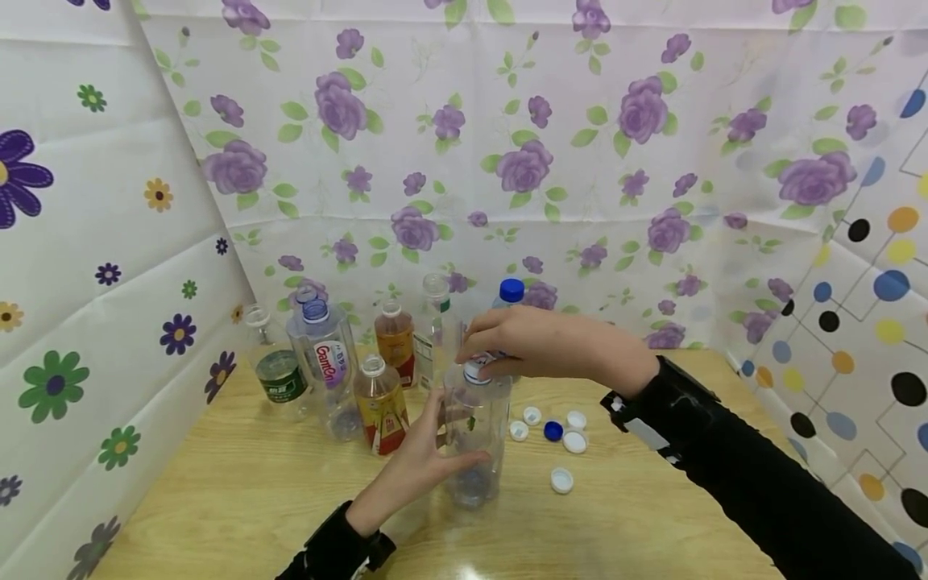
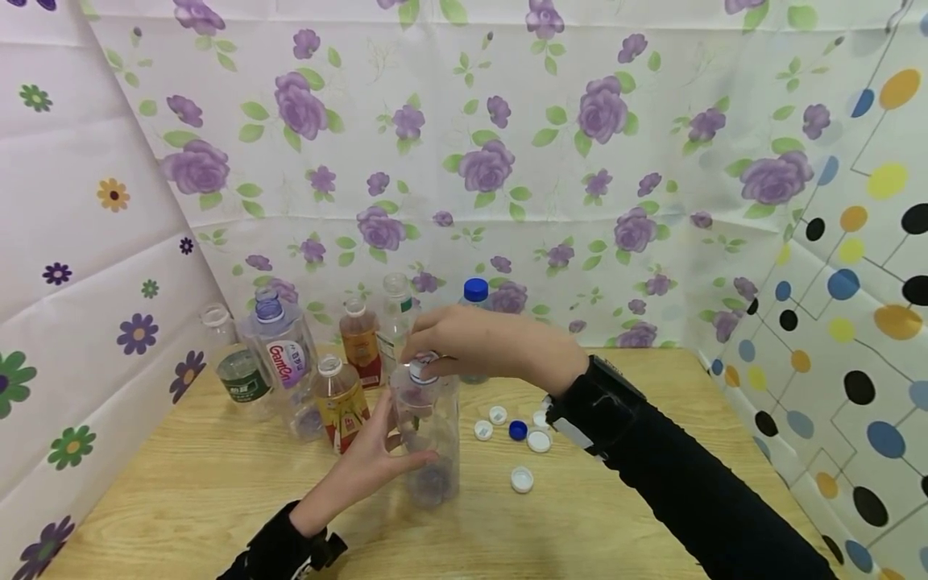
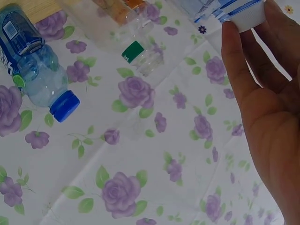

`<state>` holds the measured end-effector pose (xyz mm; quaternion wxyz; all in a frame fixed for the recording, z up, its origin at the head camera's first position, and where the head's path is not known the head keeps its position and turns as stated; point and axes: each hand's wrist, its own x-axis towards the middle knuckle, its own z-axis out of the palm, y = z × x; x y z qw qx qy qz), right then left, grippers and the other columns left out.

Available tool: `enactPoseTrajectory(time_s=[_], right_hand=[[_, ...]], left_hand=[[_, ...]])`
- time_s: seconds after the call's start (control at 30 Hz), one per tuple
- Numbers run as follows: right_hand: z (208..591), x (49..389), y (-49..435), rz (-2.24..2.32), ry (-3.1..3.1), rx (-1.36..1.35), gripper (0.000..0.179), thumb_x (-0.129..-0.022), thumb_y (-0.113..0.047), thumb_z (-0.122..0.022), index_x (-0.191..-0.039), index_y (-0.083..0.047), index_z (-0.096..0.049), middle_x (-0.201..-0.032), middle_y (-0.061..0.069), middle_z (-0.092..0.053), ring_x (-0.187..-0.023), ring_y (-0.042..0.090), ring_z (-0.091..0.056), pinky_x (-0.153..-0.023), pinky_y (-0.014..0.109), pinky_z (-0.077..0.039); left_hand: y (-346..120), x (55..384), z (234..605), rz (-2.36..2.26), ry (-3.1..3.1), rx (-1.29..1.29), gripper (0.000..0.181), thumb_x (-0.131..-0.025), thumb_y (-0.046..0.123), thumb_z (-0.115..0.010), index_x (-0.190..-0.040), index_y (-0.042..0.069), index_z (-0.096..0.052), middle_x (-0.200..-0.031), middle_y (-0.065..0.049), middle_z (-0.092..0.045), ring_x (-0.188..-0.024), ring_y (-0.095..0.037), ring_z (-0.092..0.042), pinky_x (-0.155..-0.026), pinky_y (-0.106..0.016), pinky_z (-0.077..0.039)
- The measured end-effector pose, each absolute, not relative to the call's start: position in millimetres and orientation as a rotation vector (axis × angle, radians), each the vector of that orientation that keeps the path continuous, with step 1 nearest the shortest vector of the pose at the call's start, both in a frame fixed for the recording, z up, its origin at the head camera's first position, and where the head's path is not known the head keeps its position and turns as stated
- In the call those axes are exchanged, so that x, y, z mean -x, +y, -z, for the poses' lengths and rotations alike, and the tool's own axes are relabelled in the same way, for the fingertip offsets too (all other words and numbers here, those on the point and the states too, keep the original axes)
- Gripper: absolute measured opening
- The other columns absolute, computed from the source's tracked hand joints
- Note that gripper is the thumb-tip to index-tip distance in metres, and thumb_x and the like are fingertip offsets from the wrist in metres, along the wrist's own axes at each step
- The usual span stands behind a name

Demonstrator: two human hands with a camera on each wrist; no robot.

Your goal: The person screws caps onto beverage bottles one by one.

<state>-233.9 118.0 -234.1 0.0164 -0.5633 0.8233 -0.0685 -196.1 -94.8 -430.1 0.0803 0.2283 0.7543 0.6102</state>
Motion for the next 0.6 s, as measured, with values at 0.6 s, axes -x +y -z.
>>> enactPoseTrajectory(time_s=[0.6], right_hand=[[224.4,236.0,118.8,0.198,2.463,1.801,0.039,-0.093,-0.008,-0.074,-0.131,-0.013,-0.066,-0.140,0.009,-0.057,-0.125,0.025,-0.059,-0.097,0.025,-0.055]], left_hand=[[-94.4,199.0,430.7,-1.820,2.280,-0.682,0.085,-0.088,0.035,-0.081,-0.152,0.022,-0.026,-0.153,-0.011,-0.045,-0.140,-0.033,-0.047,-0.112,-0.049,-0.045]])
